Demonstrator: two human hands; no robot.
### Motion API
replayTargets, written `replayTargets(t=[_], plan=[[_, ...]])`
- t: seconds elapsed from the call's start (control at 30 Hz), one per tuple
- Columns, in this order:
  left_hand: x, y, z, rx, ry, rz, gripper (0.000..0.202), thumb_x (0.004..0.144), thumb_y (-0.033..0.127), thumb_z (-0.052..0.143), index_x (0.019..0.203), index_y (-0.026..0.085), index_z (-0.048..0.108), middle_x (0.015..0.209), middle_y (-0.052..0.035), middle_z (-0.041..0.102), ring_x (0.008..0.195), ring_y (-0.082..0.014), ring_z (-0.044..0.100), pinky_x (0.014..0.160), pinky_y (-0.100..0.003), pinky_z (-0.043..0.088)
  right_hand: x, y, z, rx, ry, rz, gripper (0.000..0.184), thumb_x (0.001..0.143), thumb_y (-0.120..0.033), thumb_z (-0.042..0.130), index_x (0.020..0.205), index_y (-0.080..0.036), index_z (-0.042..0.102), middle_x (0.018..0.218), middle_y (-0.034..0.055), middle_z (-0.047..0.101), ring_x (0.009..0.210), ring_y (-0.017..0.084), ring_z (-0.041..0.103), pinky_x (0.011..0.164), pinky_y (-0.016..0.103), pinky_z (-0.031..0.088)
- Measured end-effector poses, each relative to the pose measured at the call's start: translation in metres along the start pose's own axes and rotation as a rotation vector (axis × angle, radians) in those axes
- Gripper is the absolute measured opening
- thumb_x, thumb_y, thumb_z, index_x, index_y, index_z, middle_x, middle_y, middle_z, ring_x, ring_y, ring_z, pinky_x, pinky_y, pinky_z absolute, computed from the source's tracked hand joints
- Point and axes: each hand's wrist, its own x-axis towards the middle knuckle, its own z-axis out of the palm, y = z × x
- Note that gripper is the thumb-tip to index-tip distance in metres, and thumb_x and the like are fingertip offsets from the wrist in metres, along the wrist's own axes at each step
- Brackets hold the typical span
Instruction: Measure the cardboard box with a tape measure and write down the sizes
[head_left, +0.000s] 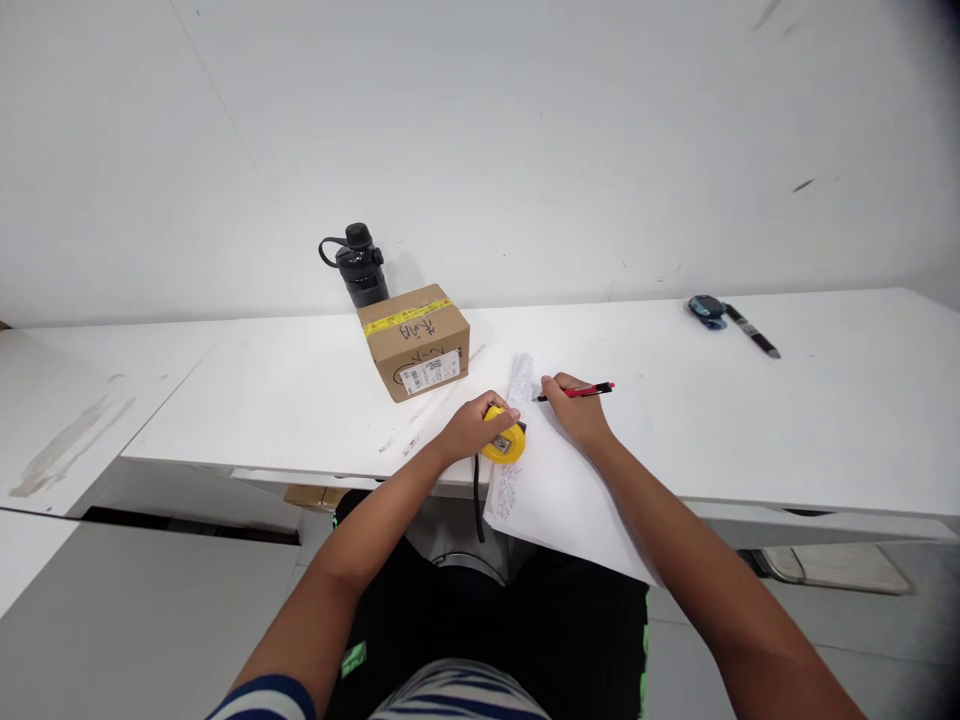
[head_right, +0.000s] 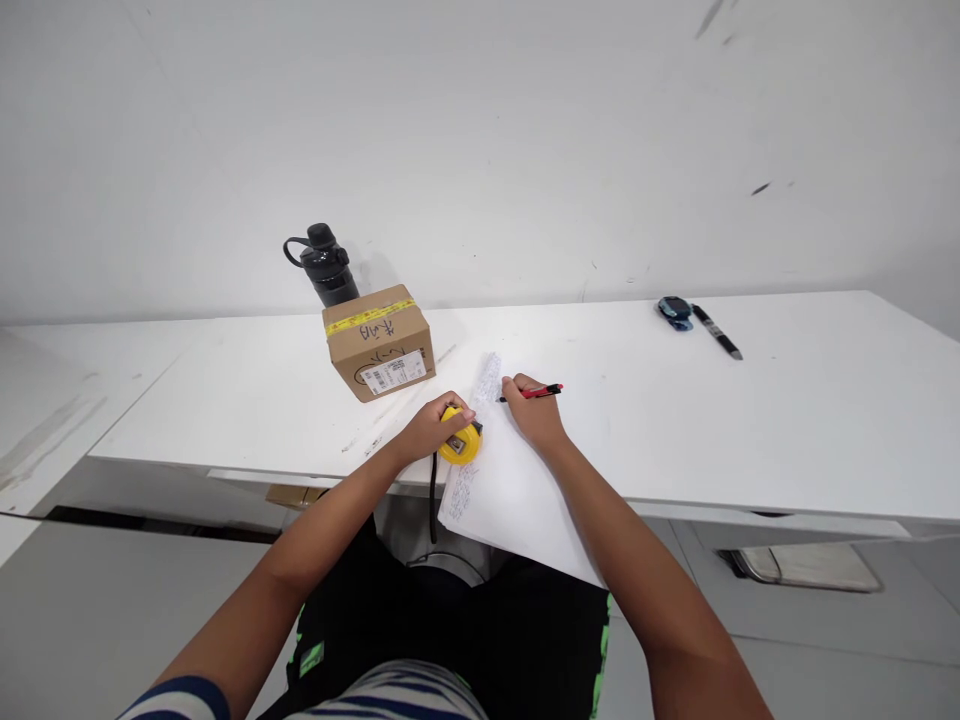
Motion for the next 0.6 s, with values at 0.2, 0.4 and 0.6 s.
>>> replayTargets(t=[0.2, 0.4, 0.6], plan=[[0.0, 0.0, 0.0, -0.001, 0.004, 0.0, 0.036, 0.085, 0.055, 0.059, 0.088, 0.019, 0.055, 0.086, -0.0014, 0.064, 0.074, -0.0122, 0.057, 0.068, -0.025, 0.048, 0.001, 0.001, 0.001, 0.017, 0.009, 0.008, 0.035, 0.082, -0.044, 0.054, 0.056, -0.022, 0.048, 0.058, -0.0013, 0.054, 0.061, 0.016, 0.047, 0.062, 0.03, 0.037], [0.0, 0.002, -0.001, 0.007, -0.006, -0.007, 0.037, 0.085, 0.057, 0.058, 0.088, 0.02, 0.056, 0.086, -0.0016, 0.065, 0.076, -0.0136, 0.06, 0.069, -0.026, 0.05, 0.0, -0.001, -0.001, 0.012, 0.094, 0.013, 0.039, 0.085, -0.054, 0.053, 0.063, -0.022, 0.054, 0.064, 0.0003, 0.057, 0.067, 0.018, 0.051, 0.066, 0.031, 0.04], [-0.003, -0.009, -0.001, -0.017, 0.061, 0.012, 0.037, 0.082, 0.055, 0.062, 0.086, 0.018, 0.058, 0.085, -0.003, 0.068, 0.075, -0.0144, 0.063, 0.068, -0.026, 0.051, 0.001, 0.017, -0.006, -0.139, 0.208, -0.239, 0.038, 0.086, -0.057, 0.05, 0.094, -0.022, 0.065, 0.094, 0.0069, 0.068, 0.088, 0.024, 0.061, 0.08, 0.036, 0.046]])
